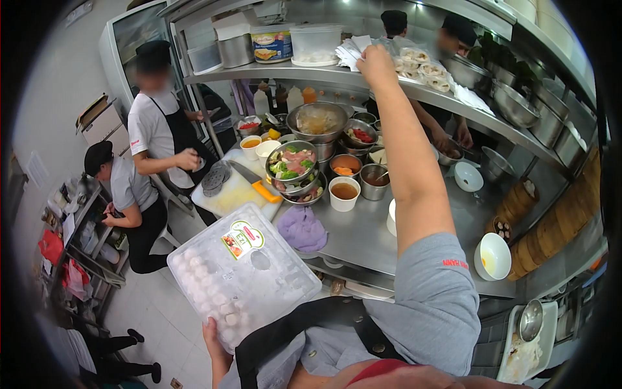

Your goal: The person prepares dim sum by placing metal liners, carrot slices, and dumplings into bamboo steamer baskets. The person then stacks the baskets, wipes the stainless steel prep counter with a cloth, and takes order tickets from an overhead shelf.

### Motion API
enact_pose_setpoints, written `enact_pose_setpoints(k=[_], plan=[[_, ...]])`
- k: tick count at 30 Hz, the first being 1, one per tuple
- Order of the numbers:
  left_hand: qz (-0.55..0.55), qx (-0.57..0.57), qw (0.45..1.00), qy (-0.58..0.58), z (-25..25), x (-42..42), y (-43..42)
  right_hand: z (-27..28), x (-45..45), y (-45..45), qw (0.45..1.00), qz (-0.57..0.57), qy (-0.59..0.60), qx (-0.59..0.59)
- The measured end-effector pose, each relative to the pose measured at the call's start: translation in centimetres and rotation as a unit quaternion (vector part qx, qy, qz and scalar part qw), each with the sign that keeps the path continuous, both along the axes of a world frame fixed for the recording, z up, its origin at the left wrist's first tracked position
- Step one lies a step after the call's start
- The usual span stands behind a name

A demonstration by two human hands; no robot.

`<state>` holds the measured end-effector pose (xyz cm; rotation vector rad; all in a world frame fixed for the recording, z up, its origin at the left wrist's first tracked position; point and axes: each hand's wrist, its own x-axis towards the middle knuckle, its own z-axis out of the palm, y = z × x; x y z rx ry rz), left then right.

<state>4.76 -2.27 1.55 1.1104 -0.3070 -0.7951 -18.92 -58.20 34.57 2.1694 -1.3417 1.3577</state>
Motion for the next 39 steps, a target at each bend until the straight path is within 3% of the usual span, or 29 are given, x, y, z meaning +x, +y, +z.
enact_pose_setpoints(k=[26, 32, 35, 39], plan=[[-0.025, -0.002, 1.0, 0.017, -0.2, 1.3, -0.6, -0.1, 0.4, -0.4, 1.0, -0.014, 0.001, -0.023], [-0.021, 0.003, 0.999, 0.025, 0.3, 0.9, -0.6, -0.7, 0.3, -1.7, 0.996, -0.011, 0.001, -0.087], [-0.021, -0.003, 0.999, 0.032, 0.1, 1.0, -0.6, 0.0, 0.3, -1.0, 0.999, -0.015, 0.041, -0.015], [-0.015, -0.001, 0.999, 0.035, -0.4, 1.1, -0.3, -0.2, 0.3, -1.5, 0.999, -0.019, 0.036, -0.025]])
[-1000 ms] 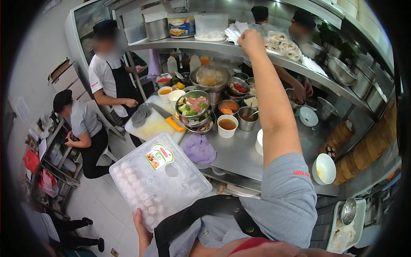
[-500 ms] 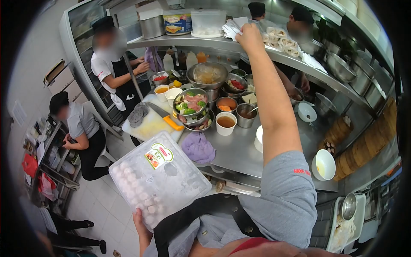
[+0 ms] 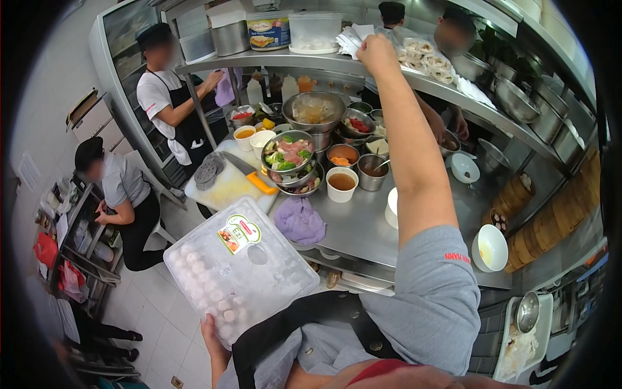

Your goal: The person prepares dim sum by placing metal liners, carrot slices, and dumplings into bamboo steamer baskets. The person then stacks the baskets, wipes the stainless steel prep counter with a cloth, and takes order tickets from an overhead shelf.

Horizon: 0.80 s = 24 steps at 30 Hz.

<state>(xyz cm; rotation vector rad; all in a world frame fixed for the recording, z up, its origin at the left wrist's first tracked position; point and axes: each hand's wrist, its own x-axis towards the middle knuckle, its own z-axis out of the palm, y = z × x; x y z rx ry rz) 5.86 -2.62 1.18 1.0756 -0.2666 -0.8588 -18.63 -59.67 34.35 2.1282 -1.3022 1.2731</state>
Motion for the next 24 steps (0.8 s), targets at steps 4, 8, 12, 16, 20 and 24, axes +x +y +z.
enact_pose_setpoints(k=[4, 8, 12, 16, 20, 24], plan=[[0.004, 0.002, 1.0, -0.008, -0.23, 0.03, 0.12, -0.09, -0.16, -0.19, 1.0, 0.009, -0.007, 0.003], [0.007, 0.012, 1.0, -0.013, 0.08, -0.28, 0.2, -0.11, -0.22, -0.42, 1.0, 0.017, -0.003, 0.008], [0.005, 0.007, 1.0, -0.007, 0.24, -0.4, 0.16, -0.07, -0.25, -0.42, 1.0, 0.016, 0.002, 0.012], [0.001, 0.006, 1.0, -0.017, 0.22, -0.32, 0.13, 0.03, -0.2, -0.02, 1.0, 0.01, 0.005, 0.015], [-0.004, 0.005, 1.0, -0.023, 0.25, -0.25, 0.14, 0.06, -0.14, 0.07, 1.0, 0.006, 0.006, 0.014], [-0.001, 0.007, 1.0, -0.017, 0.15, -0.2, 0.2, 0.1, -0.1, 0.31, 1.0, 0.0, 0.007, 0.021]])
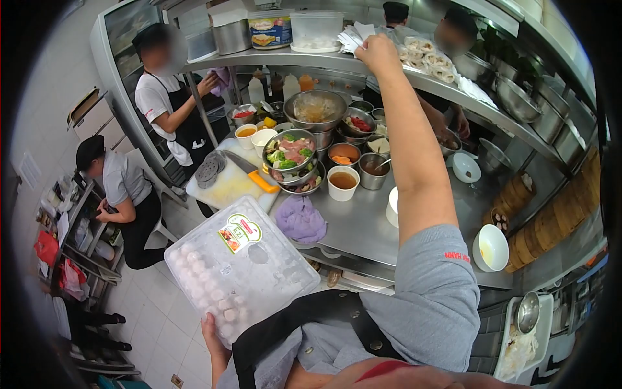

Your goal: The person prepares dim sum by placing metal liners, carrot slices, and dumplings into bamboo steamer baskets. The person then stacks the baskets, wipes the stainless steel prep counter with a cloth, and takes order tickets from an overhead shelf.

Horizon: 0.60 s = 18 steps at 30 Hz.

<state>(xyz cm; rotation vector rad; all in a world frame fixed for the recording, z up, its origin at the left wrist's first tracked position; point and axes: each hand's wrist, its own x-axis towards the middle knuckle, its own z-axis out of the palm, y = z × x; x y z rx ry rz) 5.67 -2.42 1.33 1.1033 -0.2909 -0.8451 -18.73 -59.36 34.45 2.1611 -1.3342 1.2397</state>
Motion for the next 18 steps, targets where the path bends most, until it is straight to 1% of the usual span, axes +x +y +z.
enact_pose_setpoints(k=[2, 5, 8, 11, 14, 18], plan=[[0.001, -0.001, 1.0, 0.005, -0.1, 0.0, 0.1, 0.0, 0.0, 0.1, 1.0, 0.0, 0.002, -0.01], [-0.004, 0.004, 1.0, 0.014, -0.4, 0.3, 0.2, -0.5, -0.1, -0.7, 0.997, 0.014, -0.009, -0.077], [-0.002, -0.004, 1.0, 0.018, -0.6, 0.4, 0.2, -0.6, -0.1, -0.8, 0.997, 0.013, -0.012, -0.078], [-0.004, -0.006, 1.0, -0.002, -0.5, 0.4, 0.1, -0.5, -0.1, -0.6, 0.997, 0.017, -0.016, -0.07], [-0.003, 0.002, 1.0, -0.01, 0.1, 0.2, 0.0, -0.1, -0.2, 0.2, 1.0, 0.012, -0.009, -0.022], [-0.007, -0.005, 1.0, -0.004, 0.3, 0.1, -0.1, -0.2, -0.2, -0.4, 0.999, 0.013, -0.032, -0.027]])
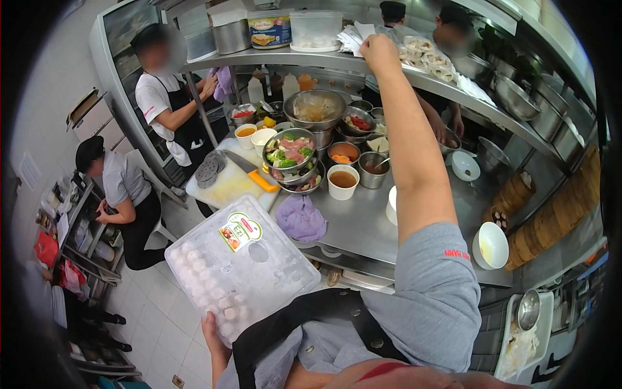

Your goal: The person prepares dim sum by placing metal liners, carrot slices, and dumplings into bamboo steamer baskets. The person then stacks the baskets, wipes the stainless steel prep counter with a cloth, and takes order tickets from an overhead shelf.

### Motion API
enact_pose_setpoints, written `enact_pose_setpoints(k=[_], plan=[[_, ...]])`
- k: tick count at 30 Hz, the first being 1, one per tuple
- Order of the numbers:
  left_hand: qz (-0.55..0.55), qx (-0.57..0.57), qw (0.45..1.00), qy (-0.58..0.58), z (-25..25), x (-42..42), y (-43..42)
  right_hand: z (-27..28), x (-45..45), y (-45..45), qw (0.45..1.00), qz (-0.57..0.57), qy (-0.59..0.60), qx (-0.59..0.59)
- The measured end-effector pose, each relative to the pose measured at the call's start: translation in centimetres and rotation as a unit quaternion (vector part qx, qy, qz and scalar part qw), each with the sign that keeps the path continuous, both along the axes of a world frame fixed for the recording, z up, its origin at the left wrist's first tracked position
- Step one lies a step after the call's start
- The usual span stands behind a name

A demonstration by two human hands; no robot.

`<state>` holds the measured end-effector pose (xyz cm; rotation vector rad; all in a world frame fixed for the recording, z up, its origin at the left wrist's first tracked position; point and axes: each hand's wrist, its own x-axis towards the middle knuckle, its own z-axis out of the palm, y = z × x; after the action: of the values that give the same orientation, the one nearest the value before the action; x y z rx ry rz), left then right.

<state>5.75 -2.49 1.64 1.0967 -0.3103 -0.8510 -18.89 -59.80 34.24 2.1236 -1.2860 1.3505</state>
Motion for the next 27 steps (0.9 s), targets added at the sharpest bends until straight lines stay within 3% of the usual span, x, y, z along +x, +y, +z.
enact_pose_setpoints(k=[11, 27], plan=[[0.004, -0.005, 1.0, -0.005, -0.1, 0.5, -0.6, 0.6, -0.3, 0.2, 0.999, -0.003, 0.026, 0.03], [0.008, -0.009, 1.0, 0.029, -1.6, 1.1, -1.5, 0.6, -0.4, 0.2, 0.999, 0.023, -0.025, 0.038]])
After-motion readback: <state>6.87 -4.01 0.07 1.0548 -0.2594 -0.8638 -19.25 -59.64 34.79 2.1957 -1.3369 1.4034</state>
